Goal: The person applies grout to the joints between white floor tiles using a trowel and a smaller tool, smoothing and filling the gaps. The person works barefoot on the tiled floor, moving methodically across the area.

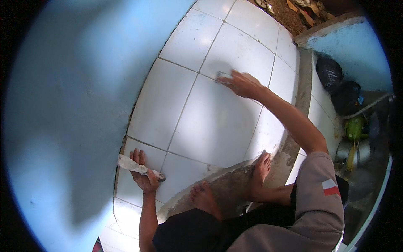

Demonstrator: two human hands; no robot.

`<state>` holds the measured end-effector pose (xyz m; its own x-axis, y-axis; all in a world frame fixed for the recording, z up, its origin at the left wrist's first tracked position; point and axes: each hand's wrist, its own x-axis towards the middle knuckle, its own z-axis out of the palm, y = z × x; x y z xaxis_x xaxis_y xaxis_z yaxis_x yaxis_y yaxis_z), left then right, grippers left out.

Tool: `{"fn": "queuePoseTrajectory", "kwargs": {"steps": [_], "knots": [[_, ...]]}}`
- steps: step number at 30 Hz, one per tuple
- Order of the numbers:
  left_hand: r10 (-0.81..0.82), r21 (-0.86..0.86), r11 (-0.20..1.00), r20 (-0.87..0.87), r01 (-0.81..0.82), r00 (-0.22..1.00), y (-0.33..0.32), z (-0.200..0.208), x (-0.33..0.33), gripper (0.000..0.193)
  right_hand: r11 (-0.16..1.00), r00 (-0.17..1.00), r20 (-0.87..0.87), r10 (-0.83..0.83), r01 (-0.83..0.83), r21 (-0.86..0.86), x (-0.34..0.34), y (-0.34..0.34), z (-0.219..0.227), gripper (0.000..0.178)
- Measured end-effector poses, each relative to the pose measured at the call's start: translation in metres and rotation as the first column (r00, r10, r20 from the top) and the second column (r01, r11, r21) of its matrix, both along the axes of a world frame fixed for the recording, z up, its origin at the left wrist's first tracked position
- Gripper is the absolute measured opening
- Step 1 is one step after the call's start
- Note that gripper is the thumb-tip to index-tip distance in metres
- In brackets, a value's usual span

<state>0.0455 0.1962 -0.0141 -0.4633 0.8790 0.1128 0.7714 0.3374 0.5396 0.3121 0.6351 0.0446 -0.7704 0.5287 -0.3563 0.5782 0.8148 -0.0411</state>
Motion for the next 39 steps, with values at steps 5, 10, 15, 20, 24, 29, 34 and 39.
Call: {"fn": "queuePoseTrajectory", "kwargs": {"steps": [5, 10, 15, 20, 24, 29, 34, 39], "knots": [[0.001, 0.026, 1.0, 0.002, -0.001, 1.0, 0.008, 0.007, 0.005, 0.069, 0.999, 0.994, 0.098, -0.044, 0.041, 0.031, 0.142, -0.003, 0.007, 0.044], [-0.008, -0.002, 1.0, -0.028, 0.008, 1.0, 0.009, 0.006, 0.004, 0.068, 0.99, 0.996, -0.081, -0.044, 0.055, 0.133, 0.057, -0.008, -0.012, 0.044], [-0.017, 0.033, 0.999, 0.024, 0.016, 1.0, 0.004, -0.004, 0.001, 0.07, 0.995, 0.973, -0.208, -0.1, 0.102, -0.001, -0.057, 0.027, -0.027, 0.038], [-0.014, 0.006, 1.0, -0.008, 0.014, 1.0, 0.004, 0.002, 0.004, 0.071, 0.958, 0.953, -0.137, -0.272, 0.254, -0.137, 0.054, -0.034, -0.006, 0.041], [-0.015, -0.006, 1.0, -0.024, 0.015, 1.0, 0.004, 0.01, 0.004, 0.071, 0.878, 0.872, 0.198, -0.448, 0.471, -0.09, 0.131, -0.05, 0.007, 0.049], [-0.042, 0.016, 0.999, -0.004, 0.043, 0.999, 0.005, -0.005, 0.004, 0.071, 0.605, 0.602, -0.061, -0.796, 0.789, -0.106, 0.149, 0.055, -0.021, 0.02], [-0.029, -0.001, 1.0, -0.021, 0.029, 0.999, 0.0, 0.001, 0.001, 0.071, 0.863, 0.867, 0.091, -0.49, 0.497, -0.09, 0.135, -0.058, -0.01, 0.032], [-0.048, 0.013, 0.999, -0.005, 0.048, 0.999, 0.006, -0.004, 0.007, 0.07, 0.796, 0.792, -0.091, -0.604, 0.596, -0.105, 0.149, 0.004, -0.012, 0.031]]}}
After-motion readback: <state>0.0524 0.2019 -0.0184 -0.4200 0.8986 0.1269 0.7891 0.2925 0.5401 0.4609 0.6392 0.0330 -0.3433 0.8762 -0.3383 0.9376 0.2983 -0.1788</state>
